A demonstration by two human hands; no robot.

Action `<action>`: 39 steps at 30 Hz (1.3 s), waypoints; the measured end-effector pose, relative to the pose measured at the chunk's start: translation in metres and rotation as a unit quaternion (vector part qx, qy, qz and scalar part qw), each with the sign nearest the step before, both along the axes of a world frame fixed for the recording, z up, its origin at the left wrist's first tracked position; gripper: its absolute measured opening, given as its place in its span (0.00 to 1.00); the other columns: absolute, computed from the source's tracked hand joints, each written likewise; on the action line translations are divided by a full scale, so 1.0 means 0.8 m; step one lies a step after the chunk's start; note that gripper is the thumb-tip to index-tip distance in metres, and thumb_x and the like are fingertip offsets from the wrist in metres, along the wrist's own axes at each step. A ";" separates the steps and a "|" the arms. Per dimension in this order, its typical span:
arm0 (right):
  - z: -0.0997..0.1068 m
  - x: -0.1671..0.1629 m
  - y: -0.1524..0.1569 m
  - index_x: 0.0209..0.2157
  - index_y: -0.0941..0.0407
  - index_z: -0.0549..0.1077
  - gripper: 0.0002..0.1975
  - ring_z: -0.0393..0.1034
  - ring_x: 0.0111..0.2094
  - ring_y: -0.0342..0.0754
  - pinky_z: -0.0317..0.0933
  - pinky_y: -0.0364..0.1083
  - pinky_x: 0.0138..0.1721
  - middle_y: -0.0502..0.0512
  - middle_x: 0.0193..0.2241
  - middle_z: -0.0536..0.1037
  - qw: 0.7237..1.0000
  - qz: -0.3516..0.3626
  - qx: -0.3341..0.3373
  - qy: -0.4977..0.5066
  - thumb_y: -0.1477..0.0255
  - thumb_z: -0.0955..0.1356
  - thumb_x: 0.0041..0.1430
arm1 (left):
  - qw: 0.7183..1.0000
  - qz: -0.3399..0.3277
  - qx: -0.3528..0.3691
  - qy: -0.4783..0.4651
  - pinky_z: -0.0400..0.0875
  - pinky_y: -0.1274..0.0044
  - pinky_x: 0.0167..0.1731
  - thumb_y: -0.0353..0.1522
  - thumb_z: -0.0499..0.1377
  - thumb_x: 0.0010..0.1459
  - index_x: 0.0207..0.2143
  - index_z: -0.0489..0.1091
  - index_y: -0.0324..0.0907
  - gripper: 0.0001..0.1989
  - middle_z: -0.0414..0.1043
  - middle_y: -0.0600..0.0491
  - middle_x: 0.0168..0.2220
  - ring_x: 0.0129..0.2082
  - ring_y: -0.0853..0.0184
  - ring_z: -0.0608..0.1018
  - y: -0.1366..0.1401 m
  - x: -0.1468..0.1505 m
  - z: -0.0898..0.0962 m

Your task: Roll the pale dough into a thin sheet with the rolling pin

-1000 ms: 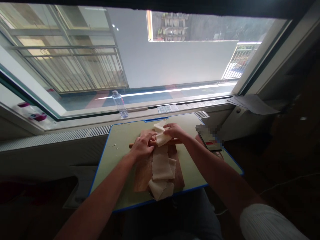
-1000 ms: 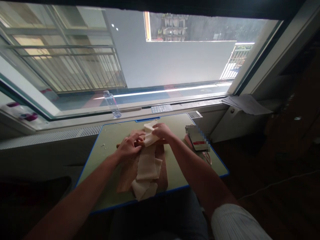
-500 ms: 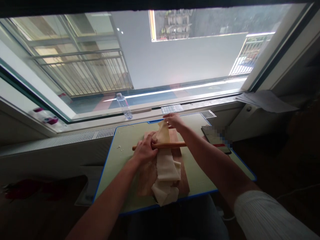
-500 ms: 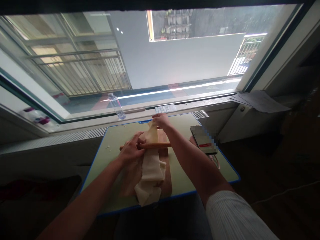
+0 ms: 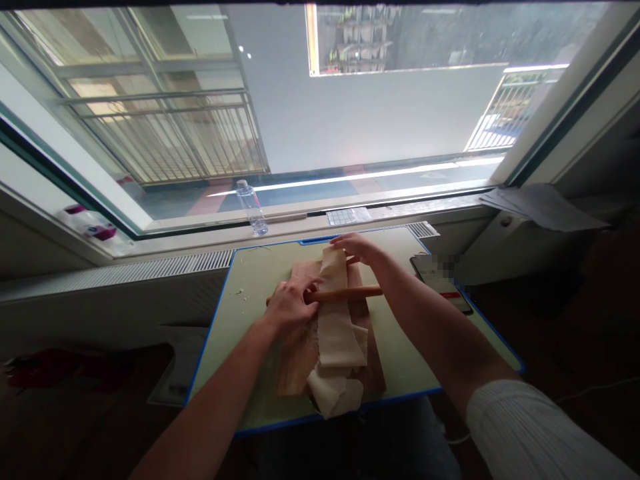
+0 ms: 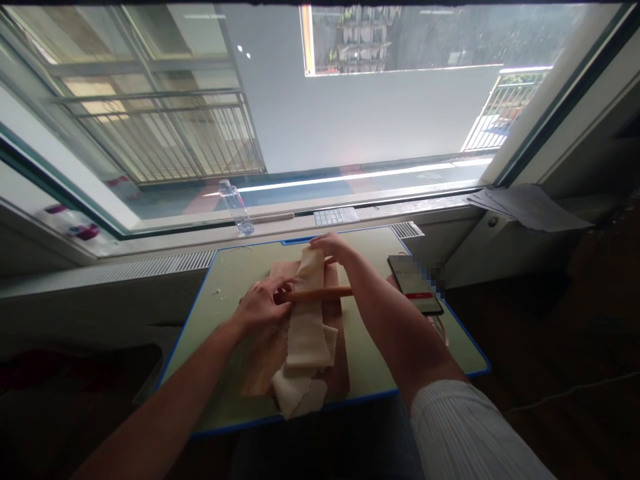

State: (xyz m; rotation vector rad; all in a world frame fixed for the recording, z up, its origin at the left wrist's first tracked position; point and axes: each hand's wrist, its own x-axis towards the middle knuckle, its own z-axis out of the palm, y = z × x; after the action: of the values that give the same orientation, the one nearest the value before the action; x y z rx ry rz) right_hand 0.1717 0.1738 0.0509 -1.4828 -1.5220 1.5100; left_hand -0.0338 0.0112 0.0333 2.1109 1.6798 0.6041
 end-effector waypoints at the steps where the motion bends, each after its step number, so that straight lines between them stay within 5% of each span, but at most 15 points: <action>1: -0.002 0.000 -0.003 0.42 0.55 0.83 0.12 0.79 0.38 0.50 0.75 0.50 0.43 0.55 0.38 0.85 0.998 0.011 0.052 0.023 0.72 0.77 0.55 | 1.000 0.004 -0.001 0.004 0.76 0.69 0.53 0.33 0.65 0.54 0.57 0.77 0.53 0.26 0.84 0.56 0.48 0.49 0.59 0.84 -0.001 0.001 0.001; 4: -0.010 0.000 -0.009 0.42 0.55 0.85 0.12 0.79 0.45 0.50 0.72 0.49 0.51 0.55 0.44 0.86 0.972 0.037 0.221 0.069 0.70 0.77 0.55 | 1.000 0.011 0.004 0.020 0.74 0.67 0.56 0.33 0.65 0.53 0.55 0.79 0.52 0.24 0.84 0.55 0.49 0.50 0.57 0.84 -0.002 0.003 0.002; 7: -0.017 -0.001 -0.006 0.39 0.55 0.86 0.11 0.78 0.45 0.50 0.69 0.49 0.54 0.53 0.43 0.87 0.959 0.024 0.280 0.035 0.72 0.75 0.53 | 1.000 0.007 0.009 0.027 0.72 0.65 0.59 0.34 0.65 0.54 0.54 0.80 0.52 0.23 0.84 0.54 0.51 0.51 0.57 0.83 -0.003 0.003 0.001; 13: -0.013 0.001 -0.003 0.40 0.57 0.86 0.14 0.78 0.39 0.48 0.70 0.46 0.45 0.53 0.36 0.87 0.977 -0.023 0.183 0.109 0.73 0.73 0.50 | 0.999 0.004 0.012 0.042 0.70 0.64 0.61 0.34 0.64 0.56 0.51 0.81 0.51 0.19 0.83 0.54 0.53 0.55 0.56 0.81 -0.006 0.004 0.003; 17: -0.008 0.006 -0.009 0.41 0.57 0.85 0.17 0.77 0.38 0.48 0.71 0.46 0.45 0.53 0.37 0.87 0.972 -0.015 0.192 0.132 0.73 0.73 0.47 | 0.998 -0.006 0.017 0.056 0.70 0.64 0.60 0.34 0.63 0.56 0.50 0.81 0.51 0.18 0.83 0.54 0.53 0.56 0.56 0.81 -0.006 0.005 0.005; 24: -0.012 0.005 -0.004 0.49 0.51 0.86 0.28 0.78 0.45 0.49 0.70 0.45 0.51 0.50 0.45 0.86 0.937 0.053 0.294 -0.180 0.83 0.66 0.50 | 0.998 -0.006 0.026 0.055 0.70 0.62 0.59 0.35 0.63 0.57 0.50 0.81 0.52 0.17 0.83 0.54 0.52 0.54 0.56 0.81 -0.005 0.004 0.001; 31: 0.001 0.022 -0.022 0.58 0.53 0.81 0.28 0.74 0.58 0.57 0.66 0.50 0.60 0.60 0.59 0.80 0.911 -0.025 0.274 -0.307 0.79 0.69 0.56 | 0.997 -0.005 0.024 0.078 0.69 0.59 0.59 0.36 0.63 0.58 0.50 0.81 0.50 0.17 0.83 0.51 0.52 0.56 0.53 0.80 -0.009 0.000 -0.001; 36: 0.001 0.039 -0.080 0.48 0.53 0.85 0.14 0.78 0.47 0.54 0.67 0.46 0.49 0.57 0.46 0.86 0.910 0.003 0.275 -0.309 0.67 0.68 0.68 | 0.995 -0.017 0.038 0.087 0.68 0.59 0.60 0.38 0.62 0.62 0.51 0.80 0.49 0.16 0.82 0.49 0.54 0.58 0.53 0.78 -0.009 -0.004 -0.006; 39: -0.007 0.045 -0.126 0.38 0.53 0.85 0.15 0.78 0.42 0.52 0.64 0.45 0.44 0.57 0.39 0.86 0.892 0.036 0.286 -0.347 0.60 0.69 0.70 | 0.995 -0.027 0.039 0.083 0.67 0.60 0.59 0.37 0.62 0.63 0.52 0.79 0.50 0.15 0.81 0.50 0.55 0.59 0.53 0.77 -0.014 -0.004 -0.005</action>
State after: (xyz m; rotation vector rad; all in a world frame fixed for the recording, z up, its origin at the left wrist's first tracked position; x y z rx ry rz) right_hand 0.2077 0.0727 0.0452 -1.6622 -2.1905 0.4433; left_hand -0.0373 0.0000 0.0296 2.3111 1.7043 0.4971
